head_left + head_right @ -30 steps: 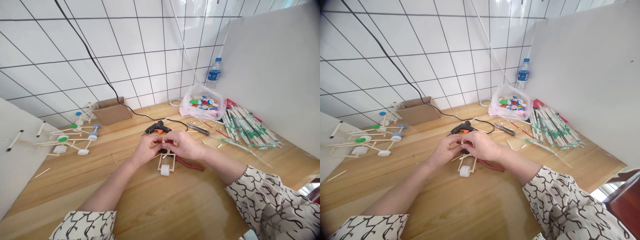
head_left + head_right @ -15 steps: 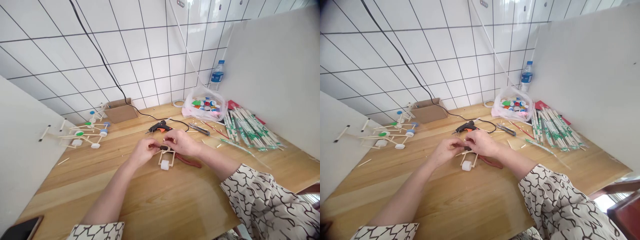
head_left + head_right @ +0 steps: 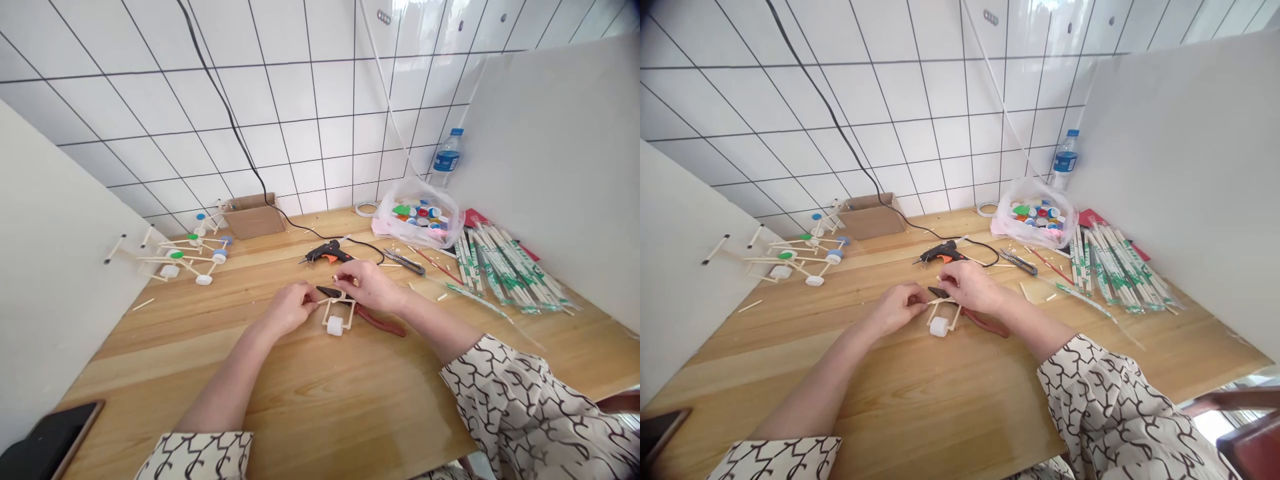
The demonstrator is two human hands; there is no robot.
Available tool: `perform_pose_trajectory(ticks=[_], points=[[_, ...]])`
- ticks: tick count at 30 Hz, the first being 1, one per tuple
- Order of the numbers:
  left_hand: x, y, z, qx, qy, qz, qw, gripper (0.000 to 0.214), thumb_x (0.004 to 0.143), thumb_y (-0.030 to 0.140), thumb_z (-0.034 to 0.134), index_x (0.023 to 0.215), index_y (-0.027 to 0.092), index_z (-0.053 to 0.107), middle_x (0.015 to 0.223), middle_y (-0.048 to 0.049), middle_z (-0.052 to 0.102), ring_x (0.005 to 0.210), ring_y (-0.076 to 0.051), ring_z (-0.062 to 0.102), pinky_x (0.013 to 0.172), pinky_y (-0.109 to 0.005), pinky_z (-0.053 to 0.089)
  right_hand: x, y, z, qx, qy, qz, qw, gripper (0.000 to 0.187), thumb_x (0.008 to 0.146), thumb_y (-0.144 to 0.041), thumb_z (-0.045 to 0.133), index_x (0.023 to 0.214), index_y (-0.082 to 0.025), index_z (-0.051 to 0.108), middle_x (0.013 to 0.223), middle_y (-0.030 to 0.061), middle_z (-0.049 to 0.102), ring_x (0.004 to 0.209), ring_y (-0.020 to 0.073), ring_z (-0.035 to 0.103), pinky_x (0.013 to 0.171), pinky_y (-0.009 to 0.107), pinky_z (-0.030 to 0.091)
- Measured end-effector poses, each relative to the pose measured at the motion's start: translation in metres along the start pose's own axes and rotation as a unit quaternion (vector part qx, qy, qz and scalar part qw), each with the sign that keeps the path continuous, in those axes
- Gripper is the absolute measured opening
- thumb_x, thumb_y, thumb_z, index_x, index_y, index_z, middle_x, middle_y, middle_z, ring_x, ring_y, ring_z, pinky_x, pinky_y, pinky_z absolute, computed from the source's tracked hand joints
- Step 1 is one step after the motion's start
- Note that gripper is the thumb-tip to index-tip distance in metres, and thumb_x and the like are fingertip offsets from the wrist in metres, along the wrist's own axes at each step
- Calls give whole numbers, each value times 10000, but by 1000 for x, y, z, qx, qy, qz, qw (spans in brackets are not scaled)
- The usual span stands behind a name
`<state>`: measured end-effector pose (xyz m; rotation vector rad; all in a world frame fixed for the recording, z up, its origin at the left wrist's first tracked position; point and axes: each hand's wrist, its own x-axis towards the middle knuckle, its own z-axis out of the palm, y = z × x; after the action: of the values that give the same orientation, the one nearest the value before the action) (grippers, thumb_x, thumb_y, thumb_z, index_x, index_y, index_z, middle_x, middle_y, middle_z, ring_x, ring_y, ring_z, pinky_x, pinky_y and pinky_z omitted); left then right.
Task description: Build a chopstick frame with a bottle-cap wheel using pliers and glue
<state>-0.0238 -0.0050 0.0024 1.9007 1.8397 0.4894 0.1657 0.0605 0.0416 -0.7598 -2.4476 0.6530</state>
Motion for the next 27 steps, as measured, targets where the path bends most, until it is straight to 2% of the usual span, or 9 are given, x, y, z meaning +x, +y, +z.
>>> perform_pose_trajectory(ticks=[5,10,14,17,22,27], points=[[-2,3,-8,50,-5,-17,999,113,714,129,554,729,188,649,718,-34,669,663,-191,599,602,-262,415,0,2,1,1,-1,-7,1000,141,797,-113,591,660,-145,591,627,-3,581,607,104,476,594,217,342],[-2,-1,-18,66,-11,-24,997,199,712,107,521,794,212,669,753,-24,693,692,-187,611,624,-254,415,0,2,0,7,0,-13,1000,144,790,-101,601,654,-146,587,617,-11,561,605,101,457,598,216,341],[0,3,-29,51,-9,-23,998,144,659,108,561,705,199,662,706,-31,685,653,-193,607,590,-258,420,0,2,1,14,-1,-14,1000,136,804,-106,584,676,-148,603,639,-1,587,619,107,474,604,217,349],[5,18,-40,12,8,-3,1000,86,677,156,578,700,193,652,720,-32,682,671,-191,613,594,-259,443,0,2,1,16,0,-13,1000,126,806,-102,577,695,-147,617,657,6,605,622,108,489,605,217,354],[14,50,-56,-83,7,58,995,116,748,256,577,781,176,655,794,-13,697,732,-158,639,667,-239,495,0,1,0,17,-4,-14,1000,139,821,-101,553,714,-151,627,656,0,607,601,102,498,586,210,354],[14,61,-59,-201,-18,130,971,81,719,216,613,759,158,652,754,-13,682,716,-142,619,690,-248,502,-1,1,0,18,-5,-4,1000,117,827,-134,565,720,-147,612,661,0,602,608,104,507,583,205,363]])
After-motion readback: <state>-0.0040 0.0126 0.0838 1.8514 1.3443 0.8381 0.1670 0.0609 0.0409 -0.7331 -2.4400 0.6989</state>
